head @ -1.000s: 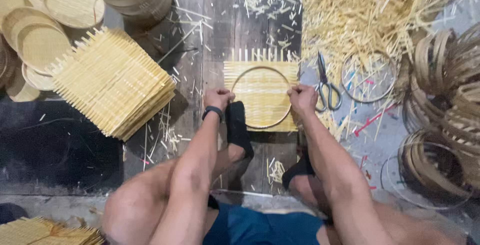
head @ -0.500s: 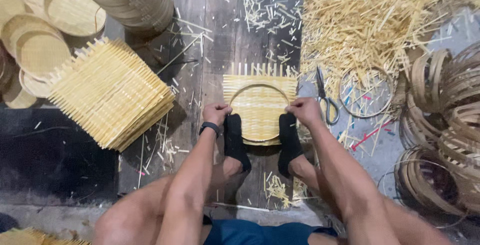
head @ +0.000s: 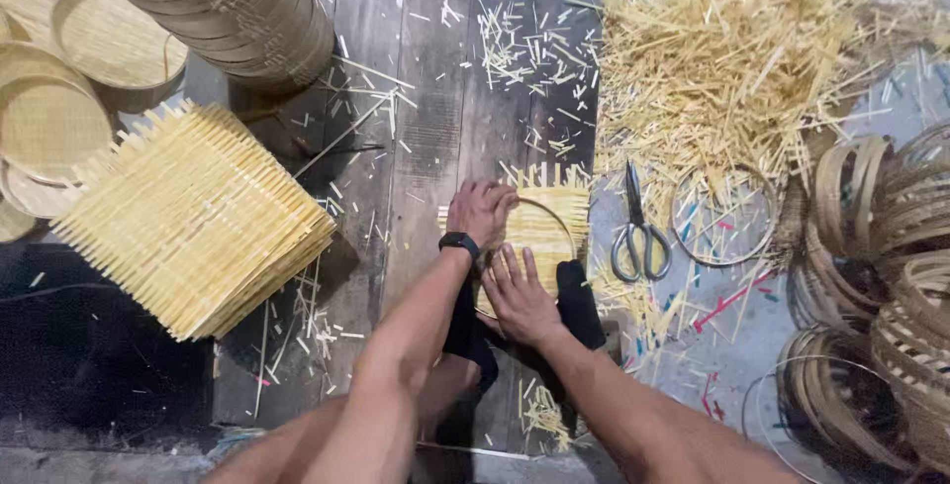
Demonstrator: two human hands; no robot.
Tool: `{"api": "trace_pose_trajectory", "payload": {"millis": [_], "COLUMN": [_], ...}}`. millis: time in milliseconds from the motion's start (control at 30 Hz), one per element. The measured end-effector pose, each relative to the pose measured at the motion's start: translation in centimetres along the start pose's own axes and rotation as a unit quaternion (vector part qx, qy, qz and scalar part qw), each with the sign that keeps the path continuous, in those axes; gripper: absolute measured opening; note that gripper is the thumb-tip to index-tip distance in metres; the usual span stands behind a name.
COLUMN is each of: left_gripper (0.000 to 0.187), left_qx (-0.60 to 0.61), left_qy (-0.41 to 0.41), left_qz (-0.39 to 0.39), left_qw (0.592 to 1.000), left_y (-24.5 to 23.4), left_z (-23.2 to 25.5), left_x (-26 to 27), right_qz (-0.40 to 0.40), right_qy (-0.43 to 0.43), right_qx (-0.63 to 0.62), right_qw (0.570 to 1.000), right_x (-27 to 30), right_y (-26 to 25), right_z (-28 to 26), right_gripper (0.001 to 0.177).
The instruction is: The person places a circular bamboo frame onto a flat woven mat, flips it over, and uses shears to trim the excess mat material around the frame's edge. The finished circular base is set aside, and the process repeats with new mats and frames.
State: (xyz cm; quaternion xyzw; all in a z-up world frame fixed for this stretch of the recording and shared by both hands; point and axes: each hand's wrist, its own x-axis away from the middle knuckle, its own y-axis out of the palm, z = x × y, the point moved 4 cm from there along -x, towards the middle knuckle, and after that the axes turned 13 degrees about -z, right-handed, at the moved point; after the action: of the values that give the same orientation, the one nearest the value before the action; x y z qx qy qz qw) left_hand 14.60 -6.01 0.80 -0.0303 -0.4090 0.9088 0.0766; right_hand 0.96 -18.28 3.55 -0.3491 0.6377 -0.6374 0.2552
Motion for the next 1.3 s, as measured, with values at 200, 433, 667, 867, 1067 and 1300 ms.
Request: {"api": "trace_pose_trajectory", "payload": {"millis": [200,433,667,867,1067,1300], "left_gripper": [0.025,0.027,0.028,0.037,0.046,0.044], "left_qx": [0.033,0.050,-0.005,0.069,0.095,0.116], "left_qy": [-0.043,-0.046,-0.014,-0.106,-0.227,-0.216], "left_qz": [-0.020,-0.029,-0.071,-0.162,-0.214,-0.241], "left_qw": [0.998,0.997,0.997,0.979,0.945,0.939], "left_y": [-1.4,-0.7,-0.8,-0.6,2.2,4.2], "left_z": [1.1,0.1,0.4,-0.2,-2.9,-5.0], "left_x": [0.1,0.3,0.1,-0.9,-2.9,-4.1], "right_qz": [-0.072,0.047,0.042,0.038,0.009,0.082], "right_qy": [0.025,0.098,0.081,0.227,0.278,0.202], "right_qx": [-0.040,-0.019,-0.260,-0.340,-0.420,-0.388], "right_qw": [0.996,0.994,0.961,0.912,0.864,0.896], "right_x": [-0.2,-0.8,-0.8,-6.1,-7.6,-7.8], "right_y": [-0.6,1.5,-2.7,-4.0,1.6,3.9], "right_z": [-0.3,-1.3,3.6,13.2,16.2,17.3], "right_gripper": [0.082,0.061,0.064,0.026,0.036,0.046]}}
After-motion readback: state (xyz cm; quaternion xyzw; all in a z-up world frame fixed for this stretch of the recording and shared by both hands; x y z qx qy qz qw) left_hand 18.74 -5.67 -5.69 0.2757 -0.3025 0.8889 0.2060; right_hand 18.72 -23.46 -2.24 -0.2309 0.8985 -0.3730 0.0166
